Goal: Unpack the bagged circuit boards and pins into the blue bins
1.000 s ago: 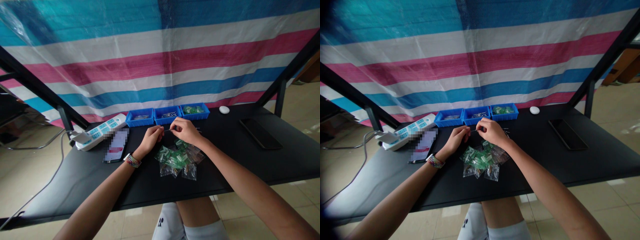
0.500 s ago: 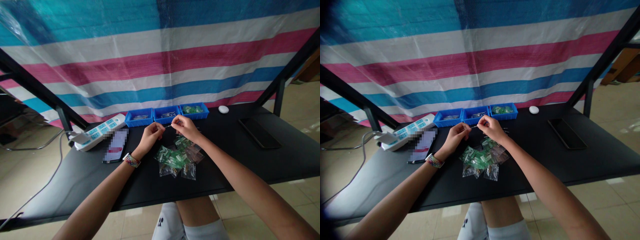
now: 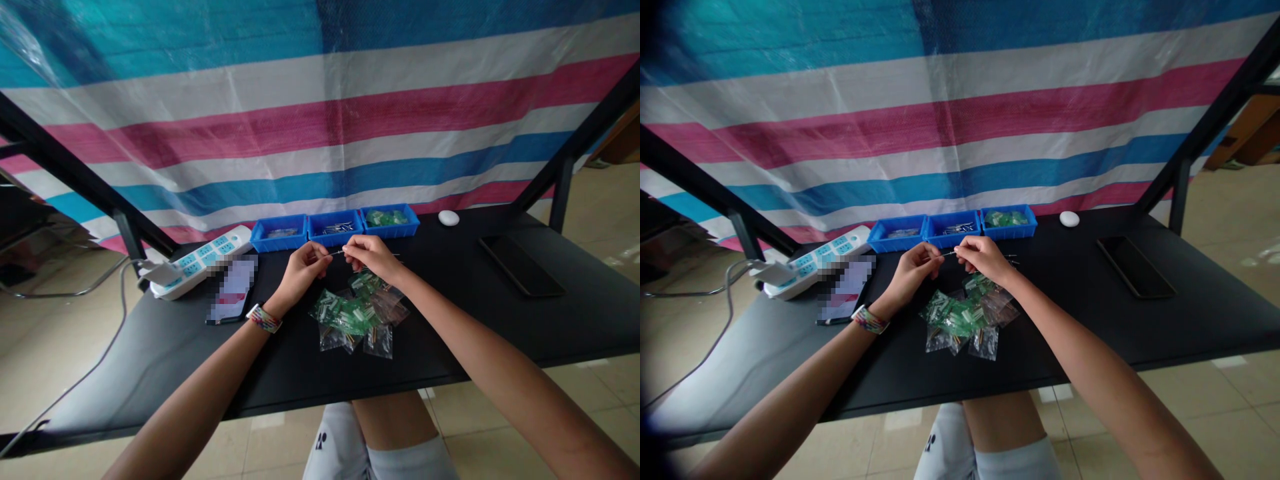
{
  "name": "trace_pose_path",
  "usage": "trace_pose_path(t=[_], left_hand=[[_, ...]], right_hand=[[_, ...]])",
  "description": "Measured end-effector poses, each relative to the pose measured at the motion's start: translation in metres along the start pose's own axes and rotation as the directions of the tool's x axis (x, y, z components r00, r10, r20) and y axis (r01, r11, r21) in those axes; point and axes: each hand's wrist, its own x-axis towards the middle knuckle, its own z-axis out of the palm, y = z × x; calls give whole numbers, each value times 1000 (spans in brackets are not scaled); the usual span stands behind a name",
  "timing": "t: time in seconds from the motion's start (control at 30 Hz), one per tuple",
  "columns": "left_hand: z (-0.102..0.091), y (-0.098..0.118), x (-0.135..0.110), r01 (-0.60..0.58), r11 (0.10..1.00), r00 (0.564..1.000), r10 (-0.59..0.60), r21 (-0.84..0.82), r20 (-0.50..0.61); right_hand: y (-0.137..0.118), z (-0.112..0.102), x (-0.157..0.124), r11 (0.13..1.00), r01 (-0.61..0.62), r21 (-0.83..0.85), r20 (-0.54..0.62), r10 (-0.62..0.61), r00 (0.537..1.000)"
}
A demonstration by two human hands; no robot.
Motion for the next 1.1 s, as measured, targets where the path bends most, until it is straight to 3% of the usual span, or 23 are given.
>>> trace_pose_path(t=[0.1,0.2,0.3,0.37,0.43,0.53,0.67,0.77,0.9,1.1], left_hand=[[0,-4,1,15,999,1000,-15,-47,12],[-1,-7,3,43,996,999,-42,-82,15],[0,-8,3,56,995,998,-54,-82,24],[0,-7,3,56,996,998,-54,-69,31],[-1,-6,3,54,997,998,-52,-56,32],[-1,-5,2,50,998,998,-49,-34,37],[1,-3,2,64,998,997,-63,-22,49],[2,-1,1,73,997,996,-72,-21,52],[3,0,0,70,997,996,-68,-22,51],[2,-1,0,74,997,996,-73,-25,60]], right_hand=[[-2,-2,1,999,28,31,-64,-26,998],[-2,-7,8,997,80,22,-232,-73,970],[2,-14,19,985,98,-139,-384,-145,912],[5,-19,26,945,74,-320,-406,-207,890],[7,-24,28,888,49,-457,-393,-251,885],[5,-33,24,858,44,-512,-329,-243,912],[-7,-42,10,854,95,-512,-27,-126,992],[-15,-42,0,790,76,-609,116,-5,993],[-18,-34,-7,662,49,-748,110,51,993],[-14,-27,-5,618,13,-786,61,57,996]])
